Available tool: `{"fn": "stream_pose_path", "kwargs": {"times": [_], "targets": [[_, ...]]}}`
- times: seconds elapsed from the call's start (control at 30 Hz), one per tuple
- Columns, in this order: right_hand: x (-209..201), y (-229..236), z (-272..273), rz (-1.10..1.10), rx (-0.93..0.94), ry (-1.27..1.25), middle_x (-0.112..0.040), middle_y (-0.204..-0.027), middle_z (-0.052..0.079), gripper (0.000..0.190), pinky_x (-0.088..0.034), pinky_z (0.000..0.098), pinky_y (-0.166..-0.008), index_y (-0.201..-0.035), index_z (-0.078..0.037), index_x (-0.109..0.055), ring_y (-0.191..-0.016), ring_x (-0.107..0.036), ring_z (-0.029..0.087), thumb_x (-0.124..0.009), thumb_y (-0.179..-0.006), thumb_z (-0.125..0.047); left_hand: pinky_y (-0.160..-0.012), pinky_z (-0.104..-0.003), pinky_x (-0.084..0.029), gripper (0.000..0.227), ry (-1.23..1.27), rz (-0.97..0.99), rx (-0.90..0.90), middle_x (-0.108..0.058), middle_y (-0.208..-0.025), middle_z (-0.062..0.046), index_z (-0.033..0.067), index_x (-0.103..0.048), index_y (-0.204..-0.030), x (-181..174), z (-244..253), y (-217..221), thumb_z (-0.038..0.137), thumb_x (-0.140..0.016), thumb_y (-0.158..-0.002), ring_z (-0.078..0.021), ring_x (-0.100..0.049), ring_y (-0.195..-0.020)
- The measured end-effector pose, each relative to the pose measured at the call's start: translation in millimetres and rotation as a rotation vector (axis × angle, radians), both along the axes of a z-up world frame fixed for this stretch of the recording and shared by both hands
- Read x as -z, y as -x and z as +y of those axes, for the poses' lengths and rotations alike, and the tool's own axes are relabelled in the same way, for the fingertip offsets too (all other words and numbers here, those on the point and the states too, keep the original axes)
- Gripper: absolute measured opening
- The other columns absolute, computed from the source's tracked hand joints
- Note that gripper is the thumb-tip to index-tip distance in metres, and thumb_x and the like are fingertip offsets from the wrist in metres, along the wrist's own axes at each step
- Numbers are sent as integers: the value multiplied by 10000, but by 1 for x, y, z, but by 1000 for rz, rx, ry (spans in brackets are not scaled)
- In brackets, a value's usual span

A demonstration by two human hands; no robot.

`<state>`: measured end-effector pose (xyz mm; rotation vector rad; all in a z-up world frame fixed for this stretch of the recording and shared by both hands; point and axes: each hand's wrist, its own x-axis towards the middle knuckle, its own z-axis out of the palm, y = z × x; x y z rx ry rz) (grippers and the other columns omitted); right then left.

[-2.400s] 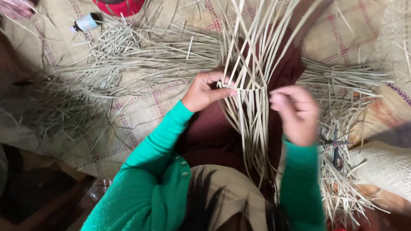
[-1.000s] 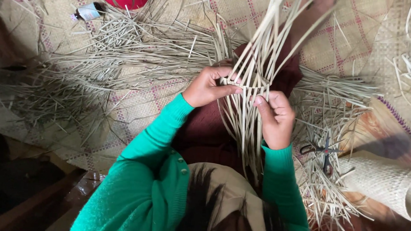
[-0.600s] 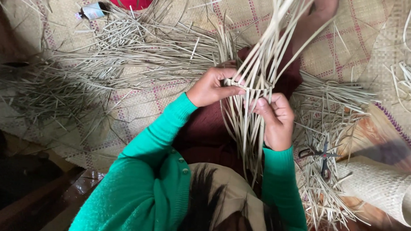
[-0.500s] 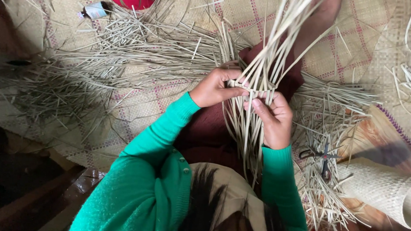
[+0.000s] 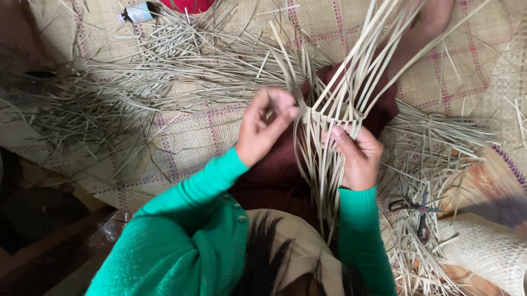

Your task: A person is weaving thin straw or palm fibers together to refine the structure of a basket.

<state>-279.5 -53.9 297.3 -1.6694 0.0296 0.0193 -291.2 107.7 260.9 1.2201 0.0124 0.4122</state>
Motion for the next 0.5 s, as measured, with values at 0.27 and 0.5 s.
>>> {"fn": "stream_pose_path", "kwargs": {"times": [0.27,0.5], "targets": [[6,-2,-2,-17,8,47,-521,-579,62,110,-448,171,-508,-803,-9,-636,-524,-451,62,-705,-744,-71,-686,-302,-498,178,-104,-3,133,-638,-752,-88,61,-610,-999,-14,-10,24,69,-580,-824,-171,-615,-706],[3,2,1,-49,-37,63,-497,-551,43,89,-405,163,-498,-773,-11,-632,-528,-458,61,-691,-744,-71,-710,-375,-494,172,-410,109,146,-647,-692,-102,50,-609,-983,-24,-3,21,116,-546,-837,-284,-642,-716]]}}
